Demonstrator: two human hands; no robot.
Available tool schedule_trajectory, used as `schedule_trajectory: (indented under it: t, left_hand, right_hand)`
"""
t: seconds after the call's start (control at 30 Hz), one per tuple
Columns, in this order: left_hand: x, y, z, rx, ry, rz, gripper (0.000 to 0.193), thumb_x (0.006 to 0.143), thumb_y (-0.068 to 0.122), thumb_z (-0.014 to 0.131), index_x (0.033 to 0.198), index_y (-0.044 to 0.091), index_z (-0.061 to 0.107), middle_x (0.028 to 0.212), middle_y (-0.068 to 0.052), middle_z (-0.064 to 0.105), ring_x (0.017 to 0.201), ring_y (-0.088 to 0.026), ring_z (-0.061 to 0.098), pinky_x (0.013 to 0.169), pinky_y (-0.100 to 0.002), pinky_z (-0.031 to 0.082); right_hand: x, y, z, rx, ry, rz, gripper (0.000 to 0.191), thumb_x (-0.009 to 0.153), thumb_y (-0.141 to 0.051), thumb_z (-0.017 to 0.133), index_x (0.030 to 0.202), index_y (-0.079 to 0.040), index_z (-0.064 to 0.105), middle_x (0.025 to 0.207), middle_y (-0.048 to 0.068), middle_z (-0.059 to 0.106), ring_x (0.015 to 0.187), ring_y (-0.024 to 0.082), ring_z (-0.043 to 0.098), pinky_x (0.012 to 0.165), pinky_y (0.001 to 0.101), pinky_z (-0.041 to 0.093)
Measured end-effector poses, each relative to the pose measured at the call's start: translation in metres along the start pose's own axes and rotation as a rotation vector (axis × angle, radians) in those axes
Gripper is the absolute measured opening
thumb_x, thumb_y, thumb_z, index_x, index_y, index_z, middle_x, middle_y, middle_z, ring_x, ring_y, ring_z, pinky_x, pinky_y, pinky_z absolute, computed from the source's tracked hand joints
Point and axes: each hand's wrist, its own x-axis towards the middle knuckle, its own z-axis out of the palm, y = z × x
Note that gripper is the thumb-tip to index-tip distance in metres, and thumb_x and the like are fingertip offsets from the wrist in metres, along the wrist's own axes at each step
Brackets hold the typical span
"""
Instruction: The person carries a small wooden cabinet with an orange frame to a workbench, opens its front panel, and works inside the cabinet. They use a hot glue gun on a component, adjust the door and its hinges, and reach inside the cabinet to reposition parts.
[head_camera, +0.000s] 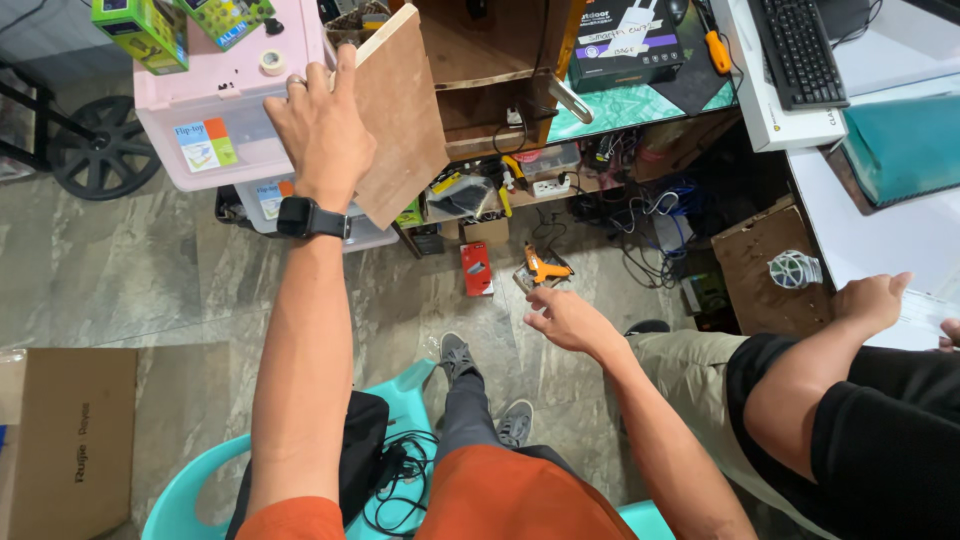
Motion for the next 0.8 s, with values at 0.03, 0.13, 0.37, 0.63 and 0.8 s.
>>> schedule_trajectory:
  t: [0.03,0.13,0.37,0.63,0.8]
  left_hand:
    - [0.001,-0.001,0.000,-0.003,-0.002,0.001,0.079,0.073,0.008,0.073,0.148,0.016,0.051,0.113,-0.013,0.061,0.103,-0.036,0.060,0.078,-0.051,0.037]
    - [0.003,-0.005,0.000,-0.016,-0.008,0.010,0.078,0.074,0.007,0.072,0.148,0.017,0.051,0.112,-0.012,0.062,0.102,-0.035,0.061,0.079,-0.051,0.037]
    - [0.004,-0.010,0.001,-0.019,-0.045,0.016,0.076,0.075,0.006,0.070,0.148,0.018,0.052,0.110,-0.012,0.061,0.101,-0.035,0.060,0.079,-0.050,0.035]
    - [0.004,-0.012,0.002,-0.033,-0.039,0.024,0.078,0.074,0.005,0.069,0.149,0.018,0.051,0.113,-0.012,0.062,0.103,-0.035,0.061,0.080,-0.051,0.036]
    - [0.005,-0.011,-0.003,-0.052,-0.040,0.025,0.076,0.077,0.007,0.070,0.150,0.017,0.049,0.115,-0.013,0.062,0.105,-0.036,0.061,0.082,-0.052,0.036]
  right_hand:
    - [0.001,0.001,0.001,0.006,-0.001,0.002,0.041,0.090,-0.030,0.069,0.120,-0.003,0.067,0.113,0.017,0.074,0.101,0.034,0.072,0.088,0.0435,0.056]
    - [0.004,0.004,0.005,0.007,0.004,-0.012,0.042,0.090,-0.030,0.069,0.121,-0.002,0.066,0.113,0.017,0.074,0.102,0.034,0.071,0.089,0.0436,0.055]
    - [0.007,0.006,0.012,0.028,-0.009,0.001,0.042,0.090,-0.029,0.070,0.122,-0.002,0.065,0.115,0.016,0.074,0.102,0.034,0.072,0.089,0.0436,0.055]
    - [0.015,0.000,0.012,0.025,-0.007,0.007,0.037,0.090,-0.027,0.068,0.119,-0.003,0.066,0.109,0.016,0.075,0.096,0.034,0.073,0.086,0.0443,0.055]
    - [0.032,-0.007,0.012,0.037,0.212,-0.109,0.027,0.090,-0.022,0.071,0.106,-0.001,0.071,0.096,0.019,0.076,0.091,0.038,0.071,0.081,0.0445,0.055]
